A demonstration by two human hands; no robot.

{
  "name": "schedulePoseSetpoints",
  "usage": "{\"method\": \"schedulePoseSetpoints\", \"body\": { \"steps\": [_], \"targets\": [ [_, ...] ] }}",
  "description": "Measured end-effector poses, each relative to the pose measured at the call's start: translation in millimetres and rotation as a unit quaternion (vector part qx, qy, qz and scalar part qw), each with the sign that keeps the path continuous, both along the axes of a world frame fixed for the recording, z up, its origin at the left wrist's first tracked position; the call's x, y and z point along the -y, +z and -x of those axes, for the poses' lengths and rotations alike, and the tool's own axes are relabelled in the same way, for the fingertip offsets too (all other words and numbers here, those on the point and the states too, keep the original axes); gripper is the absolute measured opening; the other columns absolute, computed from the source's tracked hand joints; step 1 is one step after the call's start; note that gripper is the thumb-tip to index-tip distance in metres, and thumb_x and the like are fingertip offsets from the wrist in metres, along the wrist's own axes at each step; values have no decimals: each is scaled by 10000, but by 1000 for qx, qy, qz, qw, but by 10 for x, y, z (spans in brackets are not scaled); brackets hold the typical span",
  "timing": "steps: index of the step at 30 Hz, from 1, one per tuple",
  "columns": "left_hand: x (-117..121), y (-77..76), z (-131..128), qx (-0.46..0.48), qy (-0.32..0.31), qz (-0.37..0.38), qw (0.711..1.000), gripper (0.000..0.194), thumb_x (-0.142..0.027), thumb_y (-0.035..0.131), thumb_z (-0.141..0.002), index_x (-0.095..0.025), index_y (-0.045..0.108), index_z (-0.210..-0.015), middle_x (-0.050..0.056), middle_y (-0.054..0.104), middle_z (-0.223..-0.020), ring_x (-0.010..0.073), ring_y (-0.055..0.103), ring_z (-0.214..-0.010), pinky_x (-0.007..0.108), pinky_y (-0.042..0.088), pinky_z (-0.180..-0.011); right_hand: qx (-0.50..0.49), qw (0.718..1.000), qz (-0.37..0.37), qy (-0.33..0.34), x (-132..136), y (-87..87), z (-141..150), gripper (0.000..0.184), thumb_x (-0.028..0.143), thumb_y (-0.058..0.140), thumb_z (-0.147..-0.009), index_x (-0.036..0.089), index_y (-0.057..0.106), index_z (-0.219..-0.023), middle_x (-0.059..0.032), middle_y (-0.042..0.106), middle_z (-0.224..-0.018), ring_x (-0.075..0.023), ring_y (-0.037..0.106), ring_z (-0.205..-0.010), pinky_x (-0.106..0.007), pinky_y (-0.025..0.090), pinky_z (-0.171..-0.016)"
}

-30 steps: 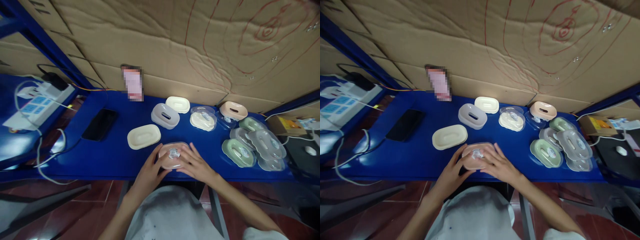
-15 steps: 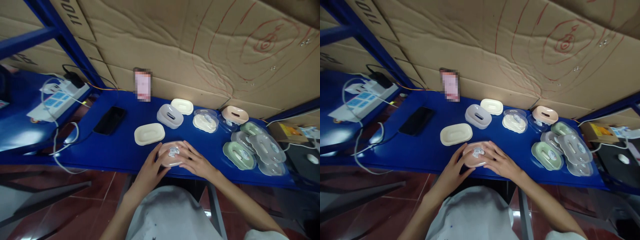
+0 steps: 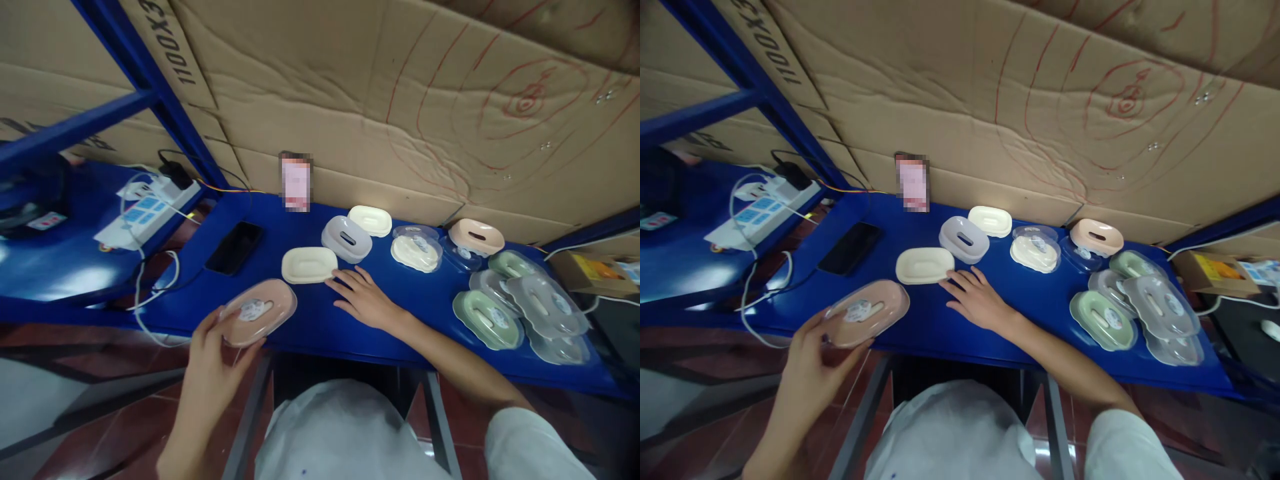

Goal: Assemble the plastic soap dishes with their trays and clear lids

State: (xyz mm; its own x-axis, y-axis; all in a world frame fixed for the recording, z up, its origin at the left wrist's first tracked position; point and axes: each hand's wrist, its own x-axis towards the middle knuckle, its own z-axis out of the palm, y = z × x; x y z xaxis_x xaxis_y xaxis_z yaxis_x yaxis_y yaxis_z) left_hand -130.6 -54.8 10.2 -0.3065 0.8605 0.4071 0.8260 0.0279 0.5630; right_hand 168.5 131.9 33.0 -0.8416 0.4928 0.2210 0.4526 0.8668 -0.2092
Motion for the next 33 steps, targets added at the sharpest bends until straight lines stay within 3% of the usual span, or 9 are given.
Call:
{"method": "schedulePoseSetpoints", "body": {
  "steps": [3, 7, 11, 13, 16, 20, 23, 28, 33],
  "targets": [
    [-200, -34, -5, -12, 23, -3, 1000, 677, -641, 665, -944, -159, 575, -1410, 230, 537, -1487, 439, 554, -1414, 645, 500, -1150, -1, 999, -15, -36, 173, 28, -245, 350, 380, 576, -1090, 199, 668, -1375, -142, 707, -1345, -298, 618, -1328, -585, 393, -1246],
    [-685, -7, -211, -40, 29, 5, 999, 692, -548, 669, -973, -141, 532, -1517, 272, 477, -1582, 478, 520, -1447, 658, 482, -1146, -28, 997, 11, -69, 405, 150, -646, 336, 346, 548, -1107, 210, 634, -1402, -121, 740, -1248, -279, 665, -1214, -558, 449, -1174],
    [-976, 161, -583, -75, 35, -43, 996, 634, -379, 640, -1020, -167, 466, -1592, 268, 347, -1694, 472, 390, -1553, 657, 419, -1194, -100, 988, 30, -115, 243, 286, -645, 347, 318, 483, -1128, 228, 625, -1431, -125, 723, -1351, -266, 653, -1283, -486, 503, -1111],
    [-944, 217, -799, -85, -32, -62, 994, 546, -310, 623, -1030, -209, 511, -1555, 226, 464, -1630, 413, 476, -1508, 605, 452, -1184, -125, 982, 30, -138, -20, 299, -475, 390, 357, 491, -1125, 240, 598, -1481, -123, 684, -1446, -272, 610, -1376, -489, 486, -1146],
    [-740, 181, -1051, -110, -199, -16, 974, 410, -325, 648, -1025, -276, 619, -1431, 148, 624, -1496, 353, 617, -1375, 542, 544, -1109, -107, 983, 23, -148, -469, 233, -170, 518, 420, 608, -1073, 209, 552, -1543, -143, 613, -1551, -315, 526, -1485, -547, 402, -1232],
    [-442, 19, -1074, -65, -256, 5, 965, 205, -301, 654, -1029, -259, 699, -1226, 112, 688, -1425, 339, 588, -1439, 536, 592, -1098, -81, 986, 37, -140, -726, 136, -98, 411, 309, 585, -1077, 215, 639, -1472, -130, 688, -1464, -317, 598, -1426, -563, 434, -1205],
    [-333, -48, -930, -12, -269, 16, 963, 158, -278, 635, -1040, -266, 697, -1184, 88, 673, -1449, 318, 544, -1492, 522, 593, -1122, -132, 981, 3, -144, -507, 124, -422, 397, 281, 507, -1106, 253, 638, -1480, -100, 719, -1425, -276, 642, -1376, -513, 488, -1168],
    [-474, -52, -858, 34, -271, 77, 959, 422, -309, 668, -1026, -311, 567, -1437, 90, 582, -1551, 276, 604, -1439, 444, 605, -1113, -109, 981, -82, -138, 225, 92, -1064, 573, 142, 524, -1080, 308, 460, -1625, -65, 691, -1472, -256, 621, -1403, -523, 431, -1220],
    [-753, -20, -1053, 20, -349, 97, 932, 598, -317, 677, -1024, -358, 432, -1568, 94, 508, -1626, 280, 538, -1500, 450, 577, -1143, -131, 962, -114, -212, 687, 133, -1210, 634, 110, 587, -1045, 305, 444, -1631, -71, 741, -1390, -271, 665, -1335, -527, 485, -1154]
  ]
}}
